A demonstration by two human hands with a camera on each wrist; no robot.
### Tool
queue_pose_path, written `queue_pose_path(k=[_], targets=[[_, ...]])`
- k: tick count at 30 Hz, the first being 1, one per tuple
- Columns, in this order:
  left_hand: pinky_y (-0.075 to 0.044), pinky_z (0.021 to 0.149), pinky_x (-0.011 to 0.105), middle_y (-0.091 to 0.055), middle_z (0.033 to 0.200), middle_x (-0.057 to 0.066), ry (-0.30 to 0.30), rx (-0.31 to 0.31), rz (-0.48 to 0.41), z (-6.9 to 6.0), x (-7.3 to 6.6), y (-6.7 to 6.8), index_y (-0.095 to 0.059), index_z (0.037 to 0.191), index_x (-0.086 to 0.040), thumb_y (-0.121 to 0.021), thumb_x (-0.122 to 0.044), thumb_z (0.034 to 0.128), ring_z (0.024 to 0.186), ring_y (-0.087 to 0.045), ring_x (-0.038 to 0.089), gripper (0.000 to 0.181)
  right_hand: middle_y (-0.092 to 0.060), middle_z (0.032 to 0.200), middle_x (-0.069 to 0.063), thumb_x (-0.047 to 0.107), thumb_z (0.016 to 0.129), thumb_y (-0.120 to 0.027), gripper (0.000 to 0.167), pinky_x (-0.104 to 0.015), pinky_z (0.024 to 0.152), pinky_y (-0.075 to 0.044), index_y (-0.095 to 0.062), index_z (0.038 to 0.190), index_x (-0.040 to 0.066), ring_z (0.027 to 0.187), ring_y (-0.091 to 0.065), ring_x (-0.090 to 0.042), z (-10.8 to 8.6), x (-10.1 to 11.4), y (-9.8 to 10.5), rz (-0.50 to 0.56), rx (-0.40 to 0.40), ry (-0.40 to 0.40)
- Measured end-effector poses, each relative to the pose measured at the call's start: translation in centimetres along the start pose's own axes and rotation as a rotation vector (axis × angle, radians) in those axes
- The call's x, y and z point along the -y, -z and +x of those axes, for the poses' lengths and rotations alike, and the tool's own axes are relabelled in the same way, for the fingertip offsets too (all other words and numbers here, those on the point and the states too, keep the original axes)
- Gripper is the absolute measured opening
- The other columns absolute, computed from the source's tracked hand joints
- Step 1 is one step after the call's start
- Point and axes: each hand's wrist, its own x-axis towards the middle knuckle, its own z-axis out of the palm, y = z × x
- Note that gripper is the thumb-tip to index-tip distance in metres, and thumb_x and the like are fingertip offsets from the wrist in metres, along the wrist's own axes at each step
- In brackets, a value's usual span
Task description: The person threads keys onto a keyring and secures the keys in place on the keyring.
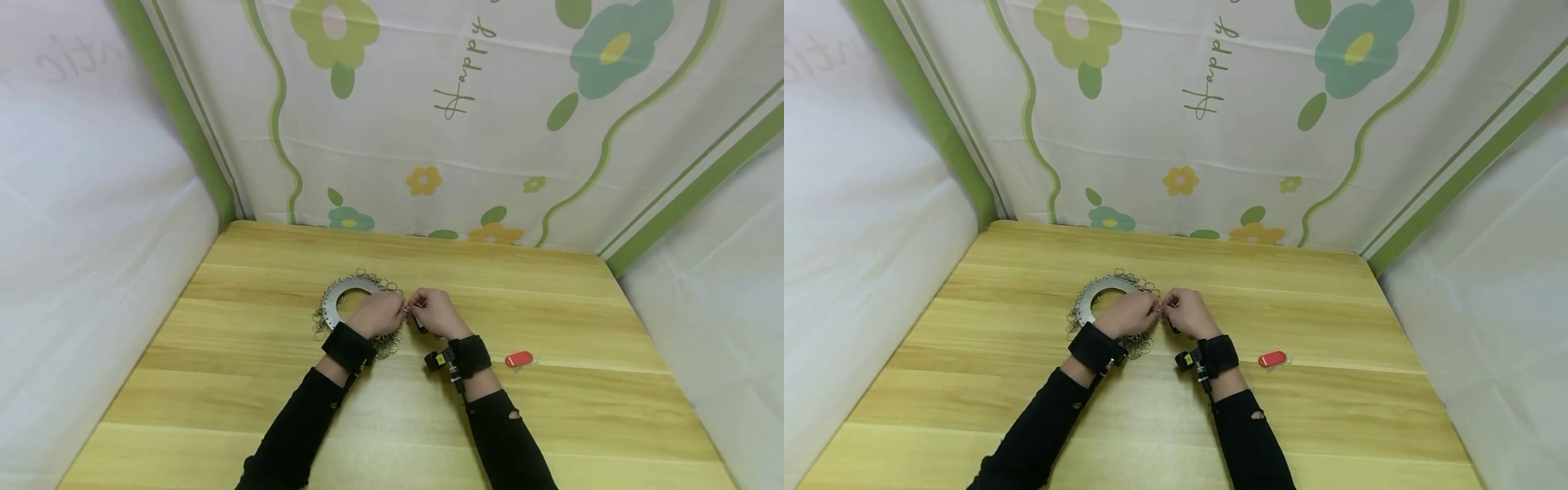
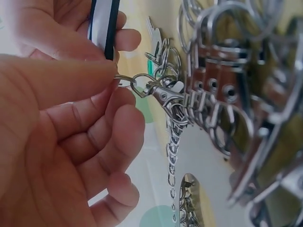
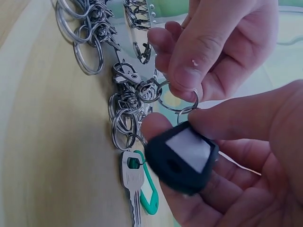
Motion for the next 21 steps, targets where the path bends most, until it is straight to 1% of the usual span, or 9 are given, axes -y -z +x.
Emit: queue_pose_path(k=[2,6,11,15,18,21], targets=[[-0.039,0.055,0.028,-0.048,0.066,0.001,0.005,0.006,-0.004,0.01,0.0,0.04,-0.057,0.082,-0.011,-0.051,-0.015,0.0968,0.057,-0.046,0.015,0.016,-0.062,0.081,-0.004,0.008,0.091,-0.062,0.006,-0.03,0.039,-0.041,-0.066,0.091,0.011,0.046,-0.051,-0.016,-0.03,0.0,0.03,0.008,0.009,0.002],[-0.038,0.056,0.028,-0.05,0.068,0.002,0.018,0.013,0.001,0.03,0.03,0.07,-0.057,0.082,-0.011,-0.052,-0.017,0.0977,0.058,-0.047,0.016,0.017,-0.062,0.078,-0.005,0.005,0.09,-0.062,0.006,-0.029,0.037,-0.039,-0.066,0.092,0.009,0.045,-0.05,-0.016,-0.09,0.05,0.11,0.025,0.039,0.016],[-0.037,0.055,0.027,-0.05,0.067,0.001,0.022,0.011,0.032,0.16,0.05,-0.05,-0.057,0.082,-0.012,-0.053,-0.018,0.0975,0.057,-0.047,0.014,0.017,-0.062,0.078,-0.005,0.005,0.089,-0.062,0.006,-0.027,0.039,-0.039,-0.065,0.092,0.009,0.046,-0.049,-0.015,-0.18,0.06,0.16,0.015,0.07,0.046],[-0.036,0.054,0.026,-0.048,0.064,0.0,0.026,-0.002,0.017,0.3,0.06,-0.04,-0.057,0.078,-0.012,-0.053,-0.019,0.0973,0.055,-0.045,0.014,0.021,-0.064,0.082,-0.009,0.006,0.091,-0.059,0.008,-0.028,0.039,-0.038,-0.065,0.094,0.011,0.043,-0.046,-0.015,-0.25,0.12,0.21,0.038,0.061,0.038],[-0.034,0.053,0.025,-0.043,0.061,-0.001,0.017,-0.021,-0.01,0.35,0.14,-0.12,-0.053,0.072,-0.013,-0.053,-0.018,0.0966,0.052,-0.042,0.012,0.025,-0.064,0.083,-0.012,0.008,0.092,-0.059,0.007,-0.028,0.039,-0.037,-0.065,0.093,0.011,0.042,-0.044,-0.015,-0.33,0.21,0.3,0.056,0.038,0.028],[-0.032,0.053,0.025,-0.04,0.06,-0.001,-0.006,-0.023,-0.028,0.33,0.17,-0.17,-0.051,0.07,-0.014,-0.053,-0.015,0.0951,0.051,-0.038,0.012,0.025,-0.064,0.079,-0.012,0.01,0.093,-0.059,0.006,-0.028,0.038,-0.036,-0.065,0.092,0.011,0.041,-0.044,-0.014,-0.39,0.15,0.32,0.047,0.021,0.021]])
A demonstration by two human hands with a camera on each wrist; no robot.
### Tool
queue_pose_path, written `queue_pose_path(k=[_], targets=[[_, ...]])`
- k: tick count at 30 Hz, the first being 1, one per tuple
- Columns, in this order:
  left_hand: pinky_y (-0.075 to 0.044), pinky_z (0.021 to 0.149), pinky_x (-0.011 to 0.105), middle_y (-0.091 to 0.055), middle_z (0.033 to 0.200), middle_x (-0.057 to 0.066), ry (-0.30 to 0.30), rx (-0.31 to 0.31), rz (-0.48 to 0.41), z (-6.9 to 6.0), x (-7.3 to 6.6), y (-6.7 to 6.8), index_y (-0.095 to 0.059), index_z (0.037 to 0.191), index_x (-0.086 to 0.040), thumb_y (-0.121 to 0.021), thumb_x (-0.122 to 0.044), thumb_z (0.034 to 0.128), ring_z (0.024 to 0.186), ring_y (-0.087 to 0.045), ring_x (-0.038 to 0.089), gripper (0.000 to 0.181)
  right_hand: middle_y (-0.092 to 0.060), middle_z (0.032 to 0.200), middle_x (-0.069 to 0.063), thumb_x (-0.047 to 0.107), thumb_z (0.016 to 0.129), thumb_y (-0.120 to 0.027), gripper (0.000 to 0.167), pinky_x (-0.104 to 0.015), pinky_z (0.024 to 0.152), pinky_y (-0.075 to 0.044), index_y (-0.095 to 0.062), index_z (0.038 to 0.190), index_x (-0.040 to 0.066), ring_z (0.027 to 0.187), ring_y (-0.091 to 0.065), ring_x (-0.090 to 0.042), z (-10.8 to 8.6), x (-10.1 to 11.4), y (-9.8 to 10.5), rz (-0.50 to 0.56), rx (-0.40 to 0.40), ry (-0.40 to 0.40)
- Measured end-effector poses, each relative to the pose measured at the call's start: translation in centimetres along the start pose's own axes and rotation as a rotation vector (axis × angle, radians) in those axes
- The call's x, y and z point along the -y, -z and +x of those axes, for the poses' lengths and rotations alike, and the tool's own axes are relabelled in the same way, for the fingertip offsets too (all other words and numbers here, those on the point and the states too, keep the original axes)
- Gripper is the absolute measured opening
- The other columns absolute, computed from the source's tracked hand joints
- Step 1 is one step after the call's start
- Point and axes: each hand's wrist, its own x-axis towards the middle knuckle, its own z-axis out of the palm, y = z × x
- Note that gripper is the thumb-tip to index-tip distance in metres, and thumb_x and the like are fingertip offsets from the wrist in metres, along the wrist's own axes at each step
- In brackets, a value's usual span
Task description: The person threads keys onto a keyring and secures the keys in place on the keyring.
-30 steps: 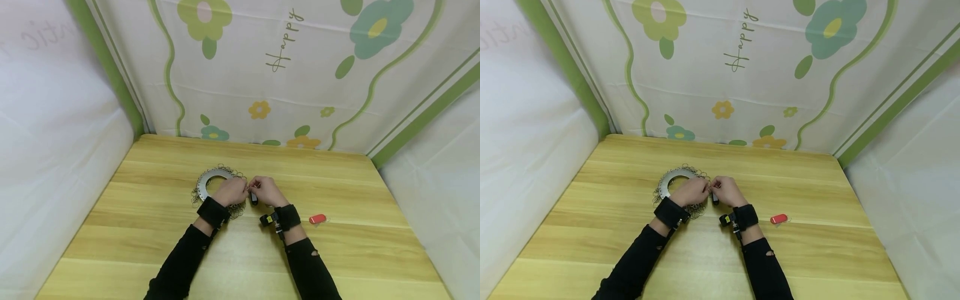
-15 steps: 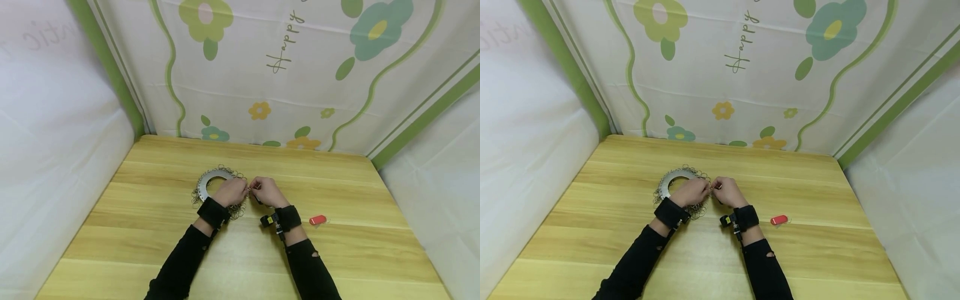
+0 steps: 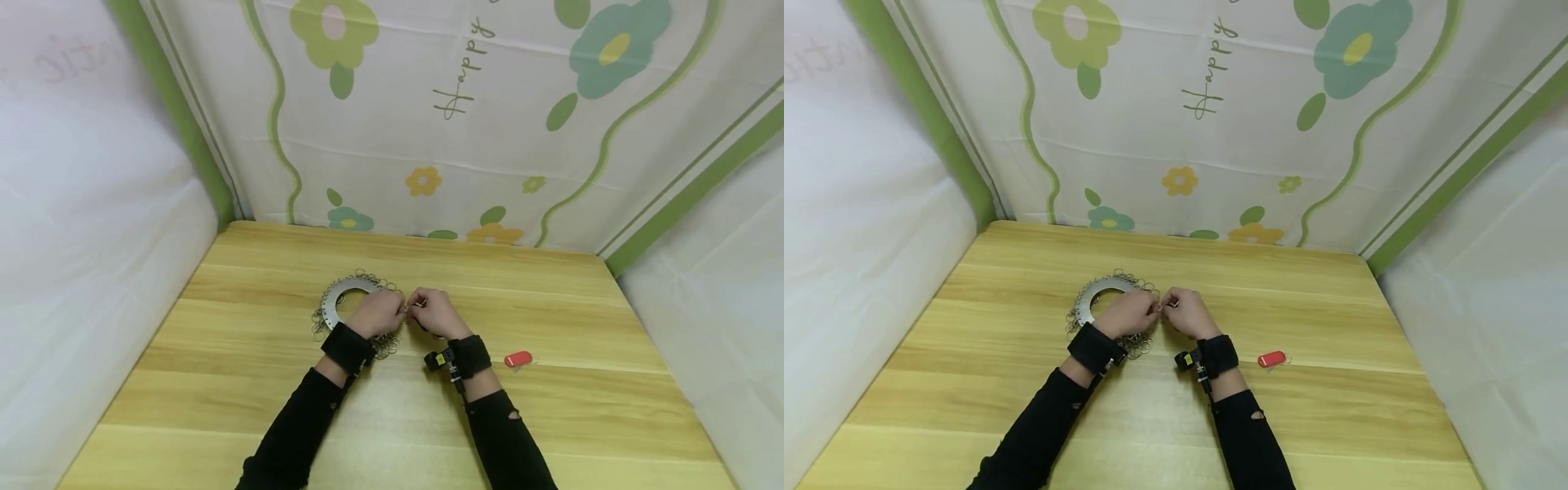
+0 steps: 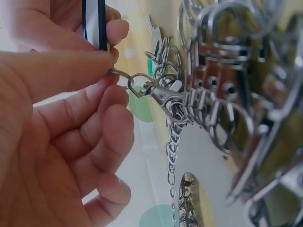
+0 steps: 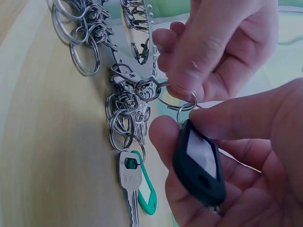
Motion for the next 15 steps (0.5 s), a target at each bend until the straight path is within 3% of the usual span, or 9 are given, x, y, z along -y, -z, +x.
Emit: queue_pose_path(k=[6,15], targets=[[-0.034,0.056,0.026,-0.044,0.064,-0.001,-0.025,-0.003,0.032,-0.07,0.15,-0.06,-0.052,0.075,-0.014,-0.051,-0.013,0.0965,0.055,-0.041,0.013,0.022,-0.063,0.077,-0.009,0.009,0.092,-0.059,0.005,-0.028,0.037,-0.037,-0.064,0.091,0.011,0.041,-0.043,-0.014,0.11,-0.16,-0.06,-0.011,-0.003,-0.006],[-0.038,0.053,0.026,-0.048,0.065,0.0,0.014,0.005,0.077,-0.18,0.24,-0.1,-0.054,0.077,-0.013,-0.051,-0.014,0.096,0.056,-0.045,0.013,0.019,-0.063,0.082,-0.006,0.001,0.088,-0.059,0.011,-0.026,0.04,-0.037,-0.064,0.091,0.01,0.044,-0.044,-0.013,0.28,-0.15,-0.18,-0.006,0.059,0.024]])
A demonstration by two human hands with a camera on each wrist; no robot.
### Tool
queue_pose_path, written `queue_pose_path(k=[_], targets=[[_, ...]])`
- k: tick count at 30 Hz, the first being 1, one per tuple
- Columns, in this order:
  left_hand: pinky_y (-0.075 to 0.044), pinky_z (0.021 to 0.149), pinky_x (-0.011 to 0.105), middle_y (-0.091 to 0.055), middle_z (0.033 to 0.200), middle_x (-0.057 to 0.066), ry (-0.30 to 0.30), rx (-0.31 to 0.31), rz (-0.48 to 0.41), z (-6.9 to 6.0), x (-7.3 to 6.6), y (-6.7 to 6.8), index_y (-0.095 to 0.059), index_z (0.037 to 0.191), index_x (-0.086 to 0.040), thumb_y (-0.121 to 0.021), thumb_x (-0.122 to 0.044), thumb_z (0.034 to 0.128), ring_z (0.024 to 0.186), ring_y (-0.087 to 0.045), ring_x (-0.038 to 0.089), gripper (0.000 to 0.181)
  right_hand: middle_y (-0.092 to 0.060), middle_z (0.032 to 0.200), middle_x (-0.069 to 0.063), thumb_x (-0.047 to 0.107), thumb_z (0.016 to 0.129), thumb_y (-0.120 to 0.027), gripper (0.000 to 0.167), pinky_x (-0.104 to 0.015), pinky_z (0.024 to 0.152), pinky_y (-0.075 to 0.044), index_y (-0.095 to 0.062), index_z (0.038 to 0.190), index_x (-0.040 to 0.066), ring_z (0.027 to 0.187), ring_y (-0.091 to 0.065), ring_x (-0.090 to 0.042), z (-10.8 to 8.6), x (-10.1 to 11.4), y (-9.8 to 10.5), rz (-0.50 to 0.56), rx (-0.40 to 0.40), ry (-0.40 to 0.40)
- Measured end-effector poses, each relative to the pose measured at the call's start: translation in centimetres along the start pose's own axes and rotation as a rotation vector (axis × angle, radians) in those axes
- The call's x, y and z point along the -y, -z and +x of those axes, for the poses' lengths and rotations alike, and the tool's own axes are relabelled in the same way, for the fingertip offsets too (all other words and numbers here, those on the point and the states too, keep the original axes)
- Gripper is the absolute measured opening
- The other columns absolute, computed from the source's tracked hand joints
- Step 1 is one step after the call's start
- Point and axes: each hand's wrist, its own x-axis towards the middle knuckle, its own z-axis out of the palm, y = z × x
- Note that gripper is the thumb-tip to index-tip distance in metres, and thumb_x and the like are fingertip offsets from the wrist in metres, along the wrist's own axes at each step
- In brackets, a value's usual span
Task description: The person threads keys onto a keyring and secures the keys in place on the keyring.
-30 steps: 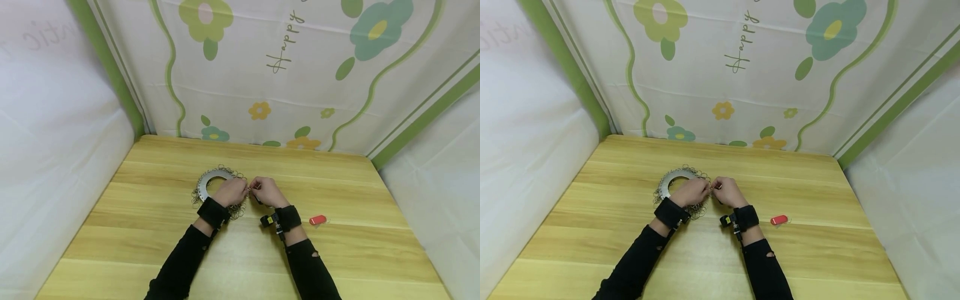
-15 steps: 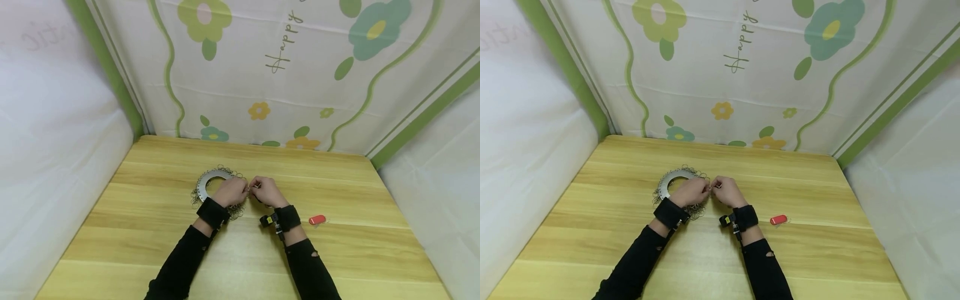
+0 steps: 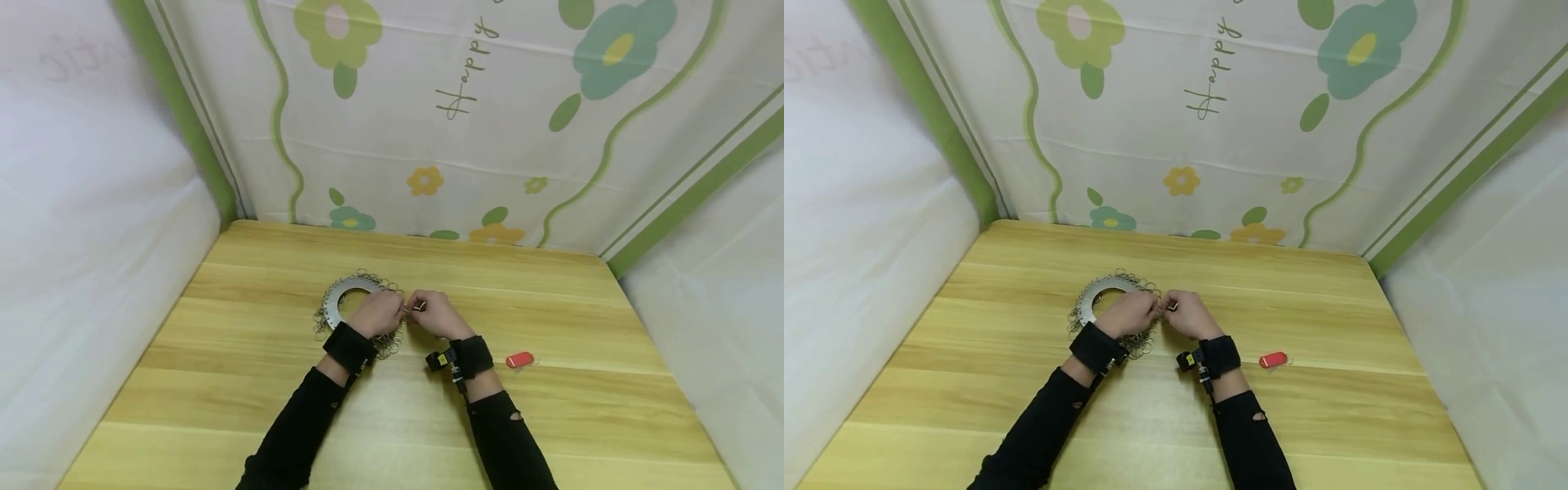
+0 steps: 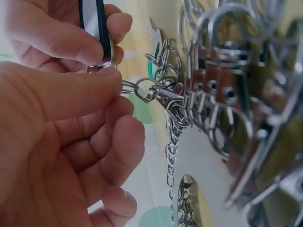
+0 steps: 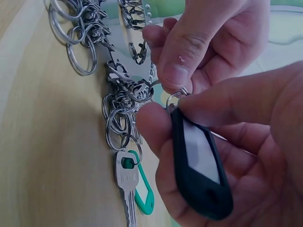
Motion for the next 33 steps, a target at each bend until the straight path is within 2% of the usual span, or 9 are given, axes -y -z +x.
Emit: queue_pose_path(k=[10,19,24,33], targets=[[-0.031,0.051,0.025,-0.039,0.06,-0.001,0.013,0.01,-0.075,-0.02,-0.07,0.22,-0.051,0.071,-0.013,-0.057,-0.013,0.0882,0.05,-0.038,0.012,0.018,-0.061,0.08,-0.005,0.007,0.092,-0.058,0.008,-0.026,0.04,-0.036,-0.064,0.091,0.013,0.042,-0.042,-0.013,0.06,0.11,-0.13,0.017,-0.015,-0.002],[-0.033,0.056,0.026,-0.043,0.062,0.001,-0.036,-0.02,-0.042,-0.02,0.09,-0.07,-0.053,0.077,-0.013,-0.049,-0.014,0.0971,0.054,-0.04,0.013,0.021,-0.062,0.08,-0.013,0.007,0.094,-0.055,0.008,-0.027,0.038,-0.034,-0.062,0.093,0.01,0.04,-0.038,-0.015,-0.03,0.01,-0.14,0.042,-0.033,-0.049],[-0.036,0.055,0.027,-0.047,0.065,0.001,-0.015,-0.01,-0.035,0.01,-0.03,0.04,-0.054,0.078,-0.012,-0.049,-0.013,0.0974,0.056,-0.043,0.014,0.02,-0.062,0.081,-0.01,0.004,0.092,-0.056,0.008,-0.028,0.039,-0.035,-0.063,0.093,0.007,0.042,-0.04,-0.014,0.04,-0.08,-0.19,0.03,-0.042,-0.039],[-0.033,0.051,0.026,-0.045,0.062,0.001,0.025,0.012,-0.022,-0.09,-0.2,0.26,-0.054,0.076,-0.013,-0.049,-0.011,0.0954,0.053,-0.042,0.014,0.02,-0.063,0.083,-0.005,0.002,0.089,-0.06,0.008,-0.029,0.049,-0.043,-0.064,0.089,0.01,0.057,-0.053,-0.016,0.34,-0.24,-0.32,-0.007,-0.022,0.002]])
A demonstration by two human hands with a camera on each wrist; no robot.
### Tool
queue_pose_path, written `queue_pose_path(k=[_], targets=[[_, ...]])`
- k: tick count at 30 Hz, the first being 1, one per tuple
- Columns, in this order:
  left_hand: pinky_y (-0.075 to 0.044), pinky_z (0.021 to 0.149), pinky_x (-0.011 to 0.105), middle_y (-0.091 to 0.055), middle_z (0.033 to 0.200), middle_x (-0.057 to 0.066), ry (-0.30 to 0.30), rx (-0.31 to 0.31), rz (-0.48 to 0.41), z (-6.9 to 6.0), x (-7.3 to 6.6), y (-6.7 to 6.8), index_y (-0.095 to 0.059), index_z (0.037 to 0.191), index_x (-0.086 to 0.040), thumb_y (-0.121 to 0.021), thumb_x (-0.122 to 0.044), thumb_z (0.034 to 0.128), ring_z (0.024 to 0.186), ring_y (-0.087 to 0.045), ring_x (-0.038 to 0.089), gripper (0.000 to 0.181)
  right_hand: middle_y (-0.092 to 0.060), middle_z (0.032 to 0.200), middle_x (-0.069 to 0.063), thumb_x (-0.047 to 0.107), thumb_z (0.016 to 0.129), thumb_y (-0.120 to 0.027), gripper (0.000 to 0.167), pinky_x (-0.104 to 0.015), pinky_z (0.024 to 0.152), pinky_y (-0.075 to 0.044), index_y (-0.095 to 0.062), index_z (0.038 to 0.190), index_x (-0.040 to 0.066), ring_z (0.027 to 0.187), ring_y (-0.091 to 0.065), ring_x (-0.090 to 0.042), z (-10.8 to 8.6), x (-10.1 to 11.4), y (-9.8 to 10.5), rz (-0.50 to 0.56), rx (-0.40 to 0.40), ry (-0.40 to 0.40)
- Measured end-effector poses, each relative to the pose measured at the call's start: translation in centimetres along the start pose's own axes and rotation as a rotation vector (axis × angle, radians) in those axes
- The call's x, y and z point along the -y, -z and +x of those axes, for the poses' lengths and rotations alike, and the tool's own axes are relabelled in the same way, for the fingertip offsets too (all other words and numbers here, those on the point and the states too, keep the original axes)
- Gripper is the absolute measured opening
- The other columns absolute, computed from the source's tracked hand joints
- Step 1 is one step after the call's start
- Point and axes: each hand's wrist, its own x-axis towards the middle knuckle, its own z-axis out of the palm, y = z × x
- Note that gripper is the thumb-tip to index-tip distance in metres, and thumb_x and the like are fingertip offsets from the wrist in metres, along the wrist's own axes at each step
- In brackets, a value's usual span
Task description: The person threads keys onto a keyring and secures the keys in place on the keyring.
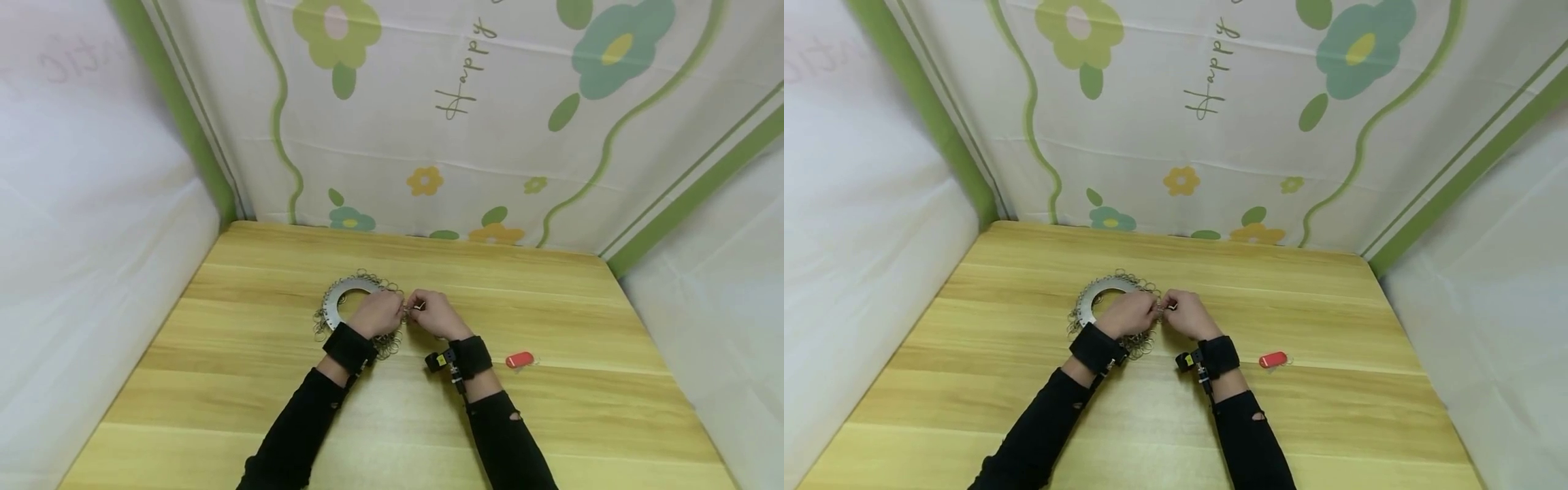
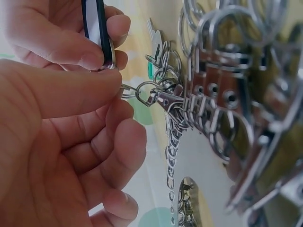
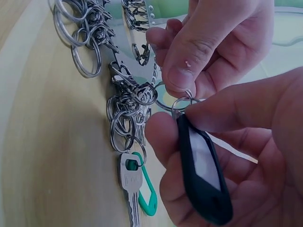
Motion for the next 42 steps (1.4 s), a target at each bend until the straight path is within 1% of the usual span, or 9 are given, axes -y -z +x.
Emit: queue_pose_path(k=[4,8,11,14,18,25,30,37,42], targets=[[-0.031,0.05,0.025,-0.04,0.06,0.001,0.011,0.002,-0.025,-0.02,-0.01,0.0,-0.052,0.073,-0.013,-0.049,-0.01,0.0939,0.051,-0.038,0.013,0.022,-0.063,0.083,-0.005,0.002,0.089,-0.06,0.01,-0.029,0.049,-0.043,-0.064,0.088,0.011,0.057,-0.054,-0.015,0.05,0.12,0.02,0.002,0.002,0.0],[-0.029,0.048,0.025,-0.035,0.055,-0.003,0.009,-0.001,-0.053,0.14,0.12,-0.21,-0.047,0.064,-0.015,-0.053,-0.011,0.0879,0.046,-0.033,0.012,0.025,-0.063,0.083,-0.005,0.004,0.09,-0.059,0.009,-0.029,0.047,-0.042,-0.064,0.088,0.011,0.053,-0.05,-0.015,0.02,0.26,0.04,0.007,-0.017,-0.028],[-0.027,0.047,0.024,-0.032,0.053,-0.005,0.003,0.007,-0.048,0.25,0.15,-0.31,-0.042,0.06,-0.017,-0.055,-0.013,0.0837,0.045,-0.031,0.01,0.027,-0.061,0.081,-0.004,0.007,0.091,-0.058,0.007,-0.029,0.045,-0.04,-0.064,0.089,0.011,0.049,-0.046,-0.015,0.02,0.19,-0.01,0.0,-0.042,-0.048],[-0.026,0.048,0.024,-0.031,0.055,-0.005,-0.004,0.01,-0.042,0.2,0.13,-0.31,-0.041,0.062,-0.017,-0.055,-0.014,0.0844,0.046,-0.03,0.011,0.027,-0.06,0.078,-0.005,0.009,0.092,-0.057,0.007,-0.029,0.043,-0.038,-0.064,0.09,0.01,0.046,-0.043,-0.015,-0.04,0.16,-0.04,0.008,-0.056,-0.057],[-0.026,0.05,0.025,-0.03,0.057,-0.002,-0.014,0.006,-0.042,0.1,0.11,-0.33,-0.042,0.066,-0.015,-0.052,-0.012,0.0889,0.048,-0.029,0.012,0.026,-0.06,0.078,-0.005,0.009,0.092,-0.057,0.008,-0.029,0.041,-0.037,-0.064,0.09,0.01,0.045,-0.042,-0.015,-0.12,0.07,-0.1,0.007,-0.064,-0.048],[-0.03,0.051,0.025,-0.038,0.06,0.001,-0.011,0.029,-0.01,-0.01,0.03,-0.25,-0.05,0.073,-0.013,-0.049,-0.012,0.0946,0.051,-0.037,0.014,0.022,-0.062,0.082,-0.003,0.003,0.088,-0.058,0.011,-0.029,0.047,-0.042,-0.064,0.086,0.011,0.054,-0.05,-0.015,-0.1,-0.04,-0.13,-0.042,-0.052,0.001],[-0.03,0.05,0.025,-0.039,0.06,0.001,-0.005,0.024,-0.014,0.03,-0.06,-0.17,-0.05,0.071,-0.013,-0.049,-0.011,0.0937,0.051,-0.037,0.014,0.022,-0.064,0.084,-0.003,0.001,0.086,-0.06,0.012,-0.029,0.051,-0.044,-0.064,0.084,0.012,0.059,-0.053,-0.015,0.02,-0.06,-0.11,-0.043,-0.043,0.016],[-0.027,0.048,0.024,-0.034,0.057,-0.002,0.008,0.029,-0.042,0.09,-0.06,-0.23,-0.042,0.061,-0.015,-0.054,-0.013,0.086,0.047,-0.032,0.012,0.027,-0.061,0.08,-0.003,0.003,0.089,-0.058,0.01,-0.029,0.045,-0.04,-0.065,0.087,0.01,0.047,-0.045,-0.014,-0.08,0.1,-0.15,-0.027,-0.045,-0.006],[-0.025,0.048,0.024,-0.031,0.056,-0.003,-0.005,0.032,-0.046,0.12,0.01,-0.25,-0.041,0.061,-0.016,-0.054,-0.014,0.0859,0.047,-0.029,0.011,0.028,-0.058,0.071,-0.004,0.005,0.089,-0.058,0.009,-0.027,0.041,-0.036,-0.065,0.087,0.01,0.042,-0.04,-0.014,-0.14,0.14,-0.23,-0.017,-0.069,-0.047]])
